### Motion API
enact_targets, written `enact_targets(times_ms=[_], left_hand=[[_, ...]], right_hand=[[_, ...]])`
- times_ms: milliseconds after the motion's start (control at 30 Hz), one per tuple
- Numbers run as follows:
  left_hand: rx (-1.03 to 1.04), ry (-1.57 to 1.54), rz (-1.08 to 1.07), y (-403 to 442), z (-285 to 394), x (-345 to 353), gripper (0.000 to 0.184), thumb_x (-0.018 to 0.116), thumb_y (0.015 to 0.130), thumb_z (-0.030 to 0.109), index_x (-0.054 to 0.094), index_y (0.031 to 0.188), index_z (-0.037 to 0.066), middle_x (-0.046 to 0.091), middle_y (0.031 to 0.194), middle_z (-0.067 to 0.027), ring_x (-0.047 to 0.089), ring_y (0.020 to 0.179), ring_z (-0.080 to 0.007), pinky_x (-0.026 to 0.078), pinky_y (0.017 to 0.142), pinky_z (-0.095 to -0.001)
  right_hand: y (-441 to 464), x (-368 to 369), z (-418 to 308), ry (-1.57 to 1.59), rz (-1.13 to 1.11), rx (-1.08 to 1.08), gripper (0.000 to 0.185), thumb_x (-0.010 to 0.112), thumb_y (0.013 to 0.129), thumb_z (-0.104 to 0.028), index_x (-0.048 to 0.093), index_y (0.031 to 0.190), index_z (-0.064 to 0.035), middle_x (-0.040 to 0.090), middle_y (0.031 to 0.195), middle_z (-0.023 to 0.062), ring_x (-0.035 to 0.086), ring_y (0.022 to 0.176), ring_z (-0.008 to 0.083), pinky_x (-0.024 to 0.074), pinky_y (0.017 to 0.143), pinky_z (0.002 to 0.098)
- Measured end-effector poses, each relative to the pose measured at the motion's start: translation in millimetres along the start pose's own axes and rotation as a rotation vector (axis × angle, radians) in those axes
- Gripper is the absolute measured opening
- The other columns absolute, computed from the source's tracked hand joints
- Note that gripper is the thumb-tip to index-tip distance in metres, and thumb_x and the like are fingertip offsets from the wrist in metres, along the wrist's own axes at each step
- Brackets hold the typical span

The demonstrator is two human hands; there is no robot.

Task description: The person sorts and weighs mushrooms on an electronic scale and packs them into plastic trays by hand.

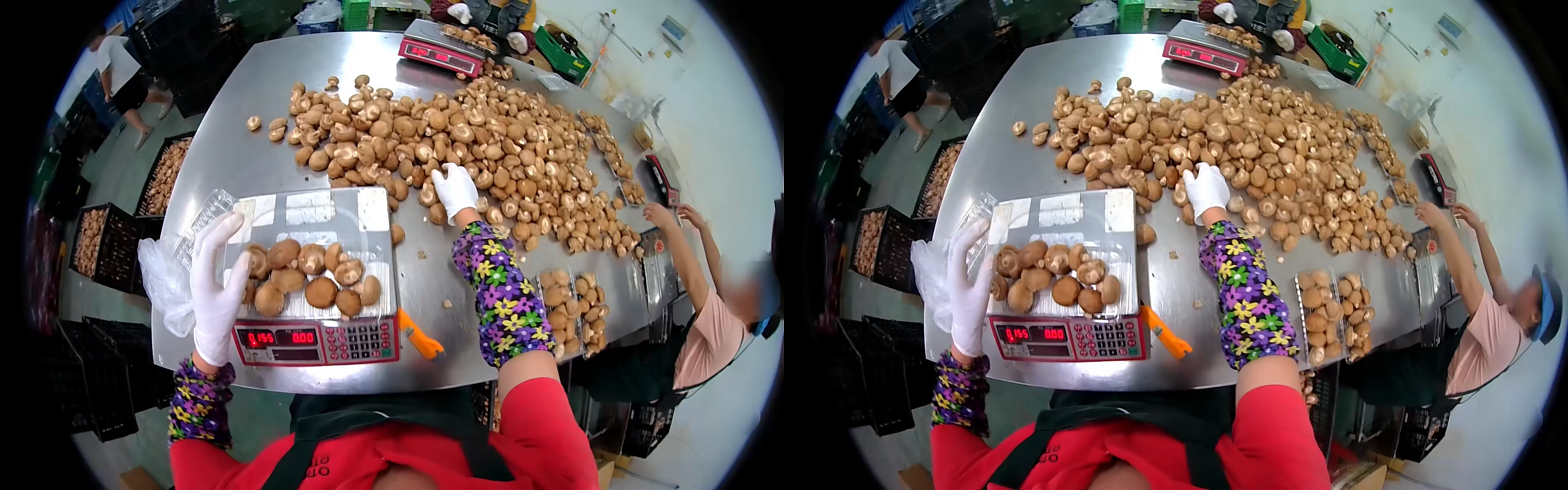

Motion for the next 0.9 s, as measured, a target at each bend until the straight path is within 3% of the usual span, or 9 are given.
enact_targets(times_ms=[200,300,367,433,567,633,767,833,900], left_hand=[[0.119,0.028,-0.324,117.3,3.1,76.3,0.039,0.066,0.086,0.007,0.060,0.125,0.005,0.064,0.119,-0.0107,0.061,0.113,-0.0225,0.046,0.098,-0.0321],[0.383,0.266,-0.427,166.2,-29.8,162.0,0.039,0.066,0.086,0.027,0.060,0.124,0.017,0.064,0.109,-0.0099,0.062,0.104,-0.0293,0.050,0.090,-0.0398],[0.413,0.400,-0.594,183.9,-44.7,220.6,0.044,0.067,0.085,0.027,0.058,0.127,0.017,0.063,0.111,-0.0104,0.061,0.106,-0.0299,0.052,0.088,-0.0396],[0.507,0.607,-0.725,187.0,-53.8,266.0,0.037,0.067,0.084,0.022,0.062,0.120,0.014,0.063,0.102,-0.0122,0.063,0.100,-0.0318,0.052,0.085,-0.0408],[0.542,0.807,-0.850,188.3,-68.4,308.9,0.022,0.068,0.083,0.020,0.068,0.102,0.009,0.063,0.098,-0.0138,0.064,0.095,-0.0329,0.053,0.081,-0.0421],[0.408,0.447,-0.842,191.7,-47.7,277.8,0.028,0.069,0.084,0.022,0.067,0.105,0.005,0.064,0.104,-0.0156,0.065,0.095,-0.0325,0.053,0.081,-0.0390],[-0.358,-0.593,-0.742,180.0,-2.9,189.7,0.037,0.050,0.102,0.034,0.058,0.129,0.010,0.062,0.121,-0.0022,0.063,0.104,-0.0158,0.053,0.087,-0.0317],[-0.629,-1.116,-0.730,155.9,-8.2,154.8,0.043,0.043,0.104,0.037,0.052,0.136,0.011,0.061,0.123,-0.0037,0.063,0.105,-0.0148,0.053,0.090,-0.0299],[-0.723,-1.203,-0.656,128.7,-7.2,117.7,0.050,0.037,0.105,0.042,0.047,0.137,0.005,0.061,0.124,-0.0108,0.062,0.111,-0.0195,0.054,0.092,-0.0322]], right_hand=[[1.5,12.5,-12.6,0.135,0.067,0.078,0.046,0.072,0.077,-0.041,0.064,0.106,-0.0059,0.057,0.111,0.0176,0.060,0.100,0.0361,0.0501,0.086,0.0445],[-16.1,-0.8,-4.2,0.417,0.117,0.012,0.044,0.076,0.076,-0.033,0.062,0.106,-0.0046,0.060,0.107,0.0165,0.062,0.099,0.0313,0.0496,0.086,0.0394],[-34.2,-18.4,-6.9,0.565,-0.020,0.106,0.041,0.073,0.083,-0.024,0.057,0.114,-0.0028,0.063,0.105,0.0133,0.063,0.099,0.0232,0.0499,0.085,0.0326],[-52.0,-28.3,-8.3,1.162,-0.196,0.052,0.037,0.065,0.090,-0.015,0.051,0.122,-0.0005,0.064,0.107,0.0100,0.063,0.099,0.0171,0.0495,0.085,0.0280],[-91.4,-70.6,-14.3,1.300,-0.414,0.130,0.042,0.058,0.095,-0.012,0.043,0.133,0.0006,0.063,0.111,0.0087,0.061,0.094,0.0131,0.0486,0.083,0.0262],[-108.2,-87.4,-21.9,1.253,-0.430,0.171,0.042,0.056,0.097,-0.014,0.044,0.135,0.0000,0.063,0.109,0.0064,0.061,0.091,0.0129,0.0477,0.082,0.0256],[-137.4,-86.9,-20.4,1.371,-0.493,0.130,0.038,0.053,0.100,-0.025,0.049,0.130,-0.0014,0.064,0.108,0.0066,0.060,0.090,0.0128,0.0475,0.082,0.0268],[-151.9,-85.1,-25.2,1.432,-0.542,0.096,0.039,0.052,0.101,-0.030,0.051,0.128,-0.0020,0.064,0.109,0.0072,0.060,0.090,0.0126,0.0473,0.082,0.0270],[-166.2,-84.4,-33.0,1.446,-0.549,0.062,0.045,0.051,0.100,-0.041,0.053,0.125,-0.0032,0.064,0.108,0.0077,0.059,0.090,0.0120,0.0470,0.081,0.0268]])
Point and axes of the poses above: each hand's wrist, its own y-axis towards the middle knuckle, its own x-axis out of the palm, z = x × y, the point moved 3 cm from there along y, towards the middle knuckle
